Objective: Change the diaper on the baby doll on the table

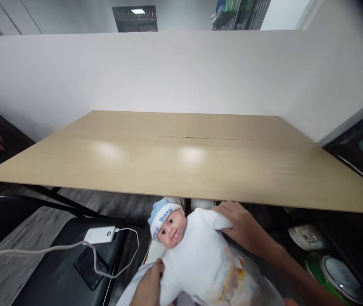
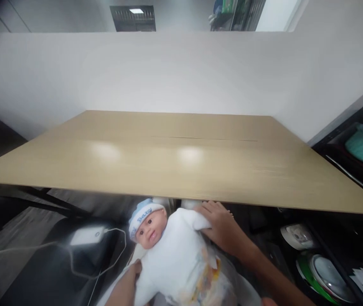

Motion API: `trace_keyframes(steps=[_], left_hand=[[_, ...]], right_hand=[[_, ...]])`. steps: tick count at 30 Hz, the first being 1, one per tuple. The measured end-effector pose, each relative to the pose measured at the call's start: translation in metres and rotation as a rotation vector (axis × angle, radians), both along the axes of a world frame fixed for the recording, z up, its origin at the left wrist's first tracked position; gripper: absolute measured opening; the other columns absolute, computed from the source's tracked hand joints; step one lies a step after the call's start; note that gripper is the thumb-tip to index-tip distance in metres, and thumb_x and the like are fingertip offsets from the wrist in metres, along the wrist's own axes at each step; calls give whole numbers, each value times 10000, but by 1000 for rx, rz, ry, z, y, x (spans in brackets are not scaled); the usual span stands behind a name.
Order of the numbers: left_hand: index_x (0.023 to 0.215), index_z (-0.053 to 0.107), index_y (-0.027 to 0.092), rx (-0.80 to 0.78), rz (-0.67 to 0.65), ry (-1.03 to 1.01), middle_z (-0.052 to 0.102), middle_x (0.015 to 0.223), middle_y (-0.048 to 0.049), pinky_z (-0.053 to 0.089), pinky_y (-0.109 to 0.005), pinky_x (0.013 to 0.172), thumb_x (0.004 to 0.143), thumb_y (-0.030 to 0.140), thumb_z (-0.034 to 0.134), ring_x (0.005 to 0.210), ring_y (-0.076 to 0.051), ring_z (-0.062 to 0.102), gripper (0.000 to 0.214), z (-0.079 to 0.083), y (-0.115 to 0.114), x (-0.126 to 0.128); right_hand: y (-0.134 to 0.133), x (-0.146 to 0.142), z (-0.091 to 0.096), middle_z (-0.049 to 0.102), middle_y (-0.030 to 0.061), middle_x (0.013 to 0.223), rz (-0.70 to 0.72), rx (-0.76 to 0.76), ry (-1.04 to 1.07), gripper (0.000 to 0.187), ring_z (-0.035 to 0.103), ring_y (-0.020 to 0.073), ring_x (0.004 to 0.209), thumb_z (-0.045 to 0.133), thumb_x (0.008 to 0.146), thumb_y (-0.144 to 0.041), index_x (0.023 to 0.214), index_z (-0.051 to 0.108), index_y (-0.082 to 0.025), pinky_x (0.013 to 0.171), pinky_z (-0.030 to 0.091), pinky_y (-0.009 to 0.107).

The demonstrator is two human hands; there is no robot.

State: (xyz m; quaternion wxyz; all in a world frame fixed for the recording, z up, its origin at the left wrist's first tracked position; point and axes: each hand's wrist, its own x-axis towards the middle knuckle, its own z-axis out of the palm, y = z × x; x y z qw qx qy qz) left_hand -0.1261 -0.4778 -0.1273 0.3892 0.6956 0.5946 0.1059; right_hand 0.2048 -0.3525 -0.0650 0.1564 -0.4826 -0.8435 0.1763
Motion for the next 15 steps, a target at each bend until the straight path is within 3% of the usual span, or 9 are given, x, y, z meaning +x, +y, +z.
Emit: trace_keyframes(steps=[3,5,7,9,11,15], left_hand=[[1267,647,271,-9,-9,12,689,1242,-81,599,-459,905,956,364,697,1101,-281,678,328,-12,-15,-8],[1269,621,306,-12,-30,33,721,1156,-78,589,-466,886,892,350,710,1072,-321,697,390,-20,-16,-10],[1340,566,268,-29,-76,107,722,1198,-122,560,-465,930,884,384,660,1106,-347,700,480,-21,-13,-10],[1419,520,200,-48,-137,245,690,1305,-192,506,-505,1008,911,472,612,1191,-388,670,583,-9,-9,-10],[1438,531,148,-56,-189,403,651,1375,-243,435,-581,1070,899,528,631,1255,-447,621,667,12,-6,-7],[1290,656,142,54,-227,511,633,1375,-255,382,-644,1063,894,498,684,1259,-488,566,534,55,5,10]], right_hand=[[-15,-24,-33,721,89,1109,2,76,-142,387,612,300,1035,608,880,-176,1251,681,-258,919,450,425],[-17,-31,-51,726,94,1116,-25,51,-173,412,616,300,1063,588,878,-150,1272,673,-238,932,452,425],[-18,-31,-66,729,98,1166,-67,-16,-157,439,623,297,1108,570,886,-143,1306,662,-231,957,464,431],[-23,-25,-74,709,104,1261,-105,-66,-79,442,618,289,1172,556,922,-181,1350,643,-245,991,476,443],[-35,-17,-76,687,104,1314,-148,-83,46,390,616,284,1205,548,966,-266,1343,649,-262,1024,482,461],[-67,-5,-66,753,77,1101,-205,-236,266,250,698,299,1033,570,974,-391,1116,741,-276,932,542,449]])
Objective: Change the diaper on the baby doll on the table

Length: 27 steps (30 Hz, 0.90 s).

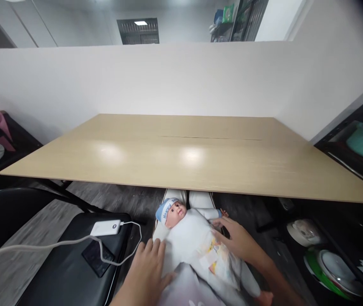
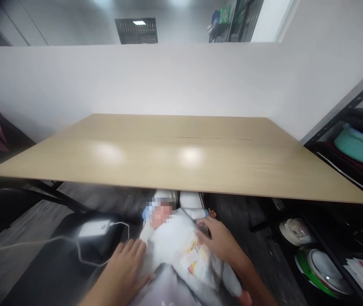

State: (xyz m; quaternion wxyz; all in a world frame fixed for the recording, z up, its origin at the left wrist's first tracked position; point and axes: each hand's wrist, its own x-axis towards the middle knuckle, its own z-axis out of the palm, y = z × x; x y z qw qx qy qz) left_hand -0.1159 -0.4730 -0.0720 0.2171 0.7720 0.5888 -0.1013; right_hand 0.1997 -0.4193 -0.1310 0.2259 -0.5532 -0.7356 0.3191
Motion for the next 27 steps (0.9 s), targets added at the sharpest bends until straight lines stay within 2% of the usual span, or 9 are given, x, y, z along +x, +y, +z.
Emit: trace_keyframes(steps=[3,6,8,11,15,18,22,24,27], left_hand=[[1237,647,191,122,-154,-295,645,1332,-173,405,-544,1058,980,509,600,1221,-385,566,411,6,19,24],[1295,592,233,130,-376,-620,643,1314,-96,412,-424,1049,1020,493,571,1186,-286,558,378,-13,42,52],[1318,586,254,142,-466,-704,643,1306,-76,398,-408,1042,1015,482,596,1173,-270,547,379,-31,53,66],[1240,639,280,175,-488,-738,657,1236,-50,376,-403,1019,1007,459,624,1134,-255,537,294,-51,59,75],[1099,682,265,151,-440,-799,676,1174,-27,360,-378,1007,980,445,678,1108,-227,543,215,-55,56,75],[1049,700,256,135,-412,-837,685,1198,-23,353,-374,1028,974,400,692,1134,-221,548,162,-47,54,73],[997,691,235,51,-477,-954,729,1113,-8,353,-360,1092,944,321,695,1113,-195,600,101,-32,52,64],[974,689,216,-34,-506,-978,745,986,-8,403,-337,1062,911,308,704,988,-175,645,112,-29,50,56],[931,706,193,-182,-530,-966,728,798,0,483,-309,943,888,366,728,716,-137,634,180,-30,46,45]], right_hand=[[-16,1,4,760,70,1004,-20,-85,82,251,711,295,926,556,982,-408,1039,758,-270,839,562,428],[-19,0,-5,750,73,1006,-45,-40,101,306,698,274,953,498,1014,-398,1013,762,-243,867,550,409],[-15,2,-16,742,72,982,-50,-6,98,319,693,254,943,487,1024,-385,964,759,-230,869,538,382],[-6,8,-35,734,71,976,-81,49,96,284,687,236,912,501,1022,-356,961,742,-220,853,532,365],[9,15,-48,743,83,1016,-175,186,42,261,673,267,999,487,1030,-328,989,721,-221,941,518,428],[11,5,-37,729,86,1111,-158,245,42,245,646,270,1107,488,1043,-331,1087,708,-233,1023,490,446],[-3,-20,-5,691,71,1221,116,164,110,246,620,226,1172,493,1039,-266,1202,678,-253,1047,478,372],[-13,-26,7,701,64,1137,197,102,109,225,634,216,1104,480,1044,-259,1117,693,-242,981,493,339],[-27,-18,16,704,43,930,149,24,43,267,642,207,920,487,1055,-347,927,685,-222,864,486,324]])
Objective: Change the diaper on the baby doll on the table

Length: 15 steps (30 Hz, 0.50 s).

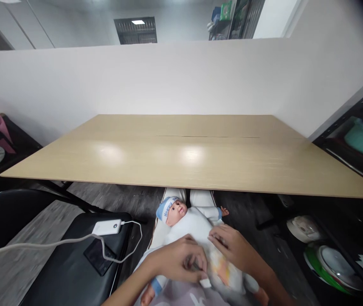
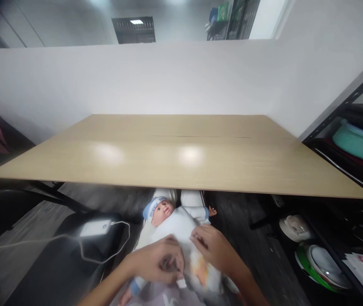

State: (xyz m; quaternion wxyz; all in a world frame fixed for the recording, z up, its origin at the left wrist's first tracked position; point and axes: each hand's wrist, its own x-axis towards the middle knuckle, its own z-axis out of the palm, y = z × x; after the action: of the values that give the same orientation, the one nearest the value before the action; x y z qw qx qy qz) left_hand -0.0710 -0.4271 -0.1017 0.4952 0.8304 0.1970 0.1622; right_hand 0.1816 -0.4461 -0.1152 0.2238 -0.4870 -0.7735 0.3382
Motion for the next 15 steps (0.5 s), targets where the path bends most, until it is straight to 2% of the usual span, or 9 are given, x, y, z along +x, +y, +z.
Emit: trace_keyframes(steps=[2,4,6,8,10,12,15], left_hand=[[983,709,179,-76,-39,37,715,718,9,498,-308,909,948,419,676,602,-115,598,245,-1,0,-1],[1049,700,177,-63,-25,82,706,685,12,492,-323,927,1011,459,596,610,-125,607,302,-1,5,6],[1102,689,198,71,13,123,742,821,-19,467,-351,990,1004,496,602,811,-173,668,325,-2,16,25],[1184,675,213,258,11,202,737,1125,-83,434,-405,1064,922,541,698,1131,-259,637,420,-6,30,55],[1247,669,186,384,-95,366,672,1311,-147,422,-480,1095,816,570,784,1292,-345,563,589,-16,43,95],[1150,732,186,384,-267,558,721,1236,-131,437,-513,1092,738,541,843,1279,-368,596,555,-30,52,138],[796,766,210,315,-430,764,788,892,-60,514,-505,985,599,466,934,1066,-366,716,363,-49,55,183]], right_hand=[[-9,16,1,684,13,808,-8,-115,-41,340,618,181,781,488,1054,-420,842,663,-219,753,461,296],[-19,36,-1,666,-9,739,-4,-249,-78,387,587,161,701,496,1042,-482,811,660,-218,666,415,269],[-29,54,-6,672,-13,722,-24,-366,-119,410,581,155,677,506,1023,-526,816,678,-217,623,379,254],[-39,65,-14,696,-7,722,-59,-456,-145,387,597,158,671,529,998,-530,851,700,-216,604,367,248],[-46,69,-25,713,-2,691,-84,-526,-149,335,616,163,644,553,967,-503,892,709,-217,581,364,245],[-53,70,-37,713,0,651,-121,-536,-178,284,628,170,620,589,918,-477,904,717,-223,563,358,247],[-64,70,-58,696,12,602,-159,-496,-262,278,629,191,595,624,840,-481,857,734,-227,554,351,270]])
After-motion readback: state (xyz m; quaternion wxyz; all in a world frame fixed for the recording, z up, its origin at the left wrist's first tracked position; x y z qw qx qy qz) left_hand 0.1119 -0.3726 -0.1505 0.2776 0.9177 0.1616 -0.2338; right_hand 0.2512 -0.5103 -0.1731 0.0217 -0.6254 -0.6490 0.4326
